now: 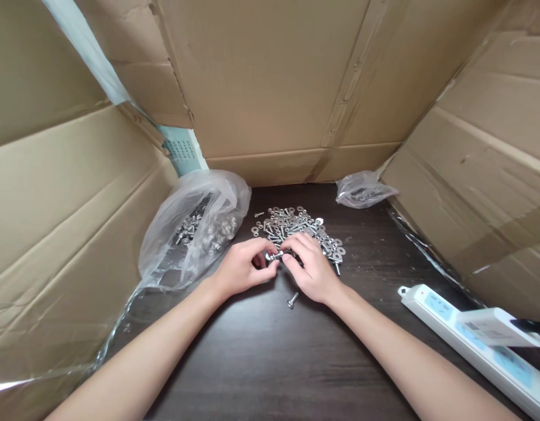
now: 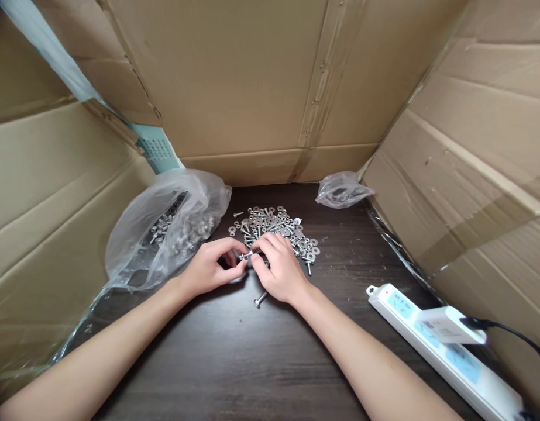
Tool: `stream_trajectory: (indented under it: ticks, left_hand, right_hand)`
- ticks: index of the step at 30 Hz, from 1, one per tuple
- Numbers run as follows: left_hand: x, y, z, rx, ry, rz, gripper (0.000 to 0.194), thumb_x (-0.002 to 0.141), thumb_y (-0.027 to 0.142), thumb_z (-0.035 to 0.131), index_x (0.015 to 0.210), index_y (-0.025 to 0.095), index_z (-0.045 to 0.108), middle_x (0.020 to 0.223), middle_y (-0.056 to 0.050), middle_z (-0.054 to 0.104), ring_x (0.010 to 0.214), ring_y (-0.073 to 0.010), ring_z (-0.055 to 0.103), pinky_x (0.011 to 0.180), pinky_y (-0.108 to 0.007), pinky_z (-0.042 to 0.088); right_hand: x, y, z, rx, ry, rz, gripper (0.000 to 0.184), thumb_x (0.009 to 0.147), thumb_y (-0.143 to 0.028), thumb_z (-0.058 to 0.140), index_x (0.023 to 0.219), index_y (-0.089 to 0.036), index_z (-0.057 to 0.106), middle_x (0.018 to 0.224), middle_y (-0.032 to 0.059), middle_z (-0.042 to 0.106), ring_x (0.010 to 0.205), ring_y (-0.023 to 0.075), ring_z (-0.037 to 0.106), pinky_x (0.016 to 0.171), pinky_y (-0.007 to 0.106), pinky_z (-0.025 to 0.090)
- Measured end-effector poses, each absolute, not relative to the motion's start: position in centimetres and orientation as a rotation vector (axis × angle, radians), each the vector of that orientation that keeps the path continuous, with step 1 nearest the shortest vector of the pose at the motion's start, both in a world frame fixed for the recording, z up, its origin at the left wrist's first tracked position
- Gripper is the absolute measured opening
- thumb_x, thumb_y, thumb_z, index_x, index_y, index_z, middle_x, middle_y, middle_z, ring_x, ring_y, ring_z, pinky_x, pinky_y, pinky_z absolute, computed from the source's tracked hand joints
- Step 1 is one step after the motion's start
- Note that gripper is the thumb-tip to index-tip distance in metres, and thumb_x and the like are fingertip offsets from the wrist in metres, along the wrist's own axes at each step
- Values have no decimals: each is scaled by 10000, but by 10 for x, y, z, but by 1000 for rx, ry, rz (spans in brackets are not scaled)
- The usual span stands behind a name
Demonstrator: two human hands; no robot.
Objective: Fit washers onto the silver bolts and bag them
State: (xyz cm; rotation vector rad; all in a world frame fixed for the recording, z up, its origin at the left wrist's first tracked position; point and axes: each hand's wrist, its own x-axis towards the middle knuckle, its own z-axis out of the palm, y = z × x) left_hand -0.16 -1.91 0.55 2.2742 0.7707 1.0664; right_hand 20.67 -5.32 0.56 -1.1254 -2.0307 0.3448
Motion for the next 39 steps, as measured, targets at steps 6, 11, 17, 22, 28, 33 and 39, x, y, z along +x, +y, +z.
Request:
stream_trajectory:
  ticks: [6, 11, 17, 22, 28, 33, 39]
  left_hand:
    - [-2, -19, 6, 2281, 752, 1057, 124, 873, 181, 679, 996, 170, 688, 853, 2, 697, 615, -84, 623, 612, -187, 511]
    - [-3, -20, 6, 2286, 750, 1031, 132, 893, 184, 674, 1024, 180, 694, 885, -4, 702, 630, -85, 619, 631, -195, 516]
    - [-3, -21, 9, 2306, 746, 1026, 137, 892, 165, 667, 1025, 182, 693, 880, 0, 686, 643, -89, 614, 639, -202, 509]
    - [-2, -21, 10, 2314, 740, 1063, 121, 896, 163, 665, 1015, 173, 684, 891, -6, 695, 639, -86, 612, 642, -199, 516]
    - [-2, -20, 8, 2321, 759, 1033, 133, 912, 192, 665, 1042, 182, 692, 893, -10, 697, 648, -98, 619, 639, -213, 518]
    - [-1, -21, 10, 2337, 760, 993, 128, 929, 199, 646, 1045, 186, 698, 899, -14, 699, 664, -104, 623, 655, -222, 521]
    - [-1, -21, 11, 2349, 734, 1027, 137, 932, 191, 651, 1058, 183, 703, 896, -13, 701, 668, -104, 620, 653, -219, 523]
  right_hand:
    - [205, -53, 5, -1063, -2036, 328, 90, 1014, -181, 489, 997, -202, 575, 1024, 68, 630, 970, 243, 553, 891, 433, 412]
    - [204, -52, 3, -1056, -2045, 323, 174, 1061, -201, 442, 933, -201, 560, 996, 68, 621, 958, 240, 537, 884, 436, 407]
    - [204, -52, 4, -1097, -2055, 324, 252, 1084, -224, 412, 873, -203, 550, 1004, 72, 618, 964, 245, 532, 884, 441, 406]
    - [206, -54, 7, -1122, -2033, 368, 104, 1041, -229, 478, 1008, -207, 574, 1070, 79, 626, 1020, 261, 551, 932, 469, 411]
    - [205, -53, 7, -1061, -2043, 328, 126, 1037, -195, 455, 972, -206, 562, 1040, 85, 624, 985, 251, 549, 896, 449, 433]
    - [204, -52, 6, -1070, -2052, 299, 224, 1065, -197, 422, 894, -201, 565, 1005, 82, 620, 958, 241, 540, 881, 437, 435]
    - [205, -52, 7, -1117, -2063, 331, 273, 1083, -222, 394, 868, -203, 559, 1004, 82, 625, 958, 247, 538, 891, 452, 431]
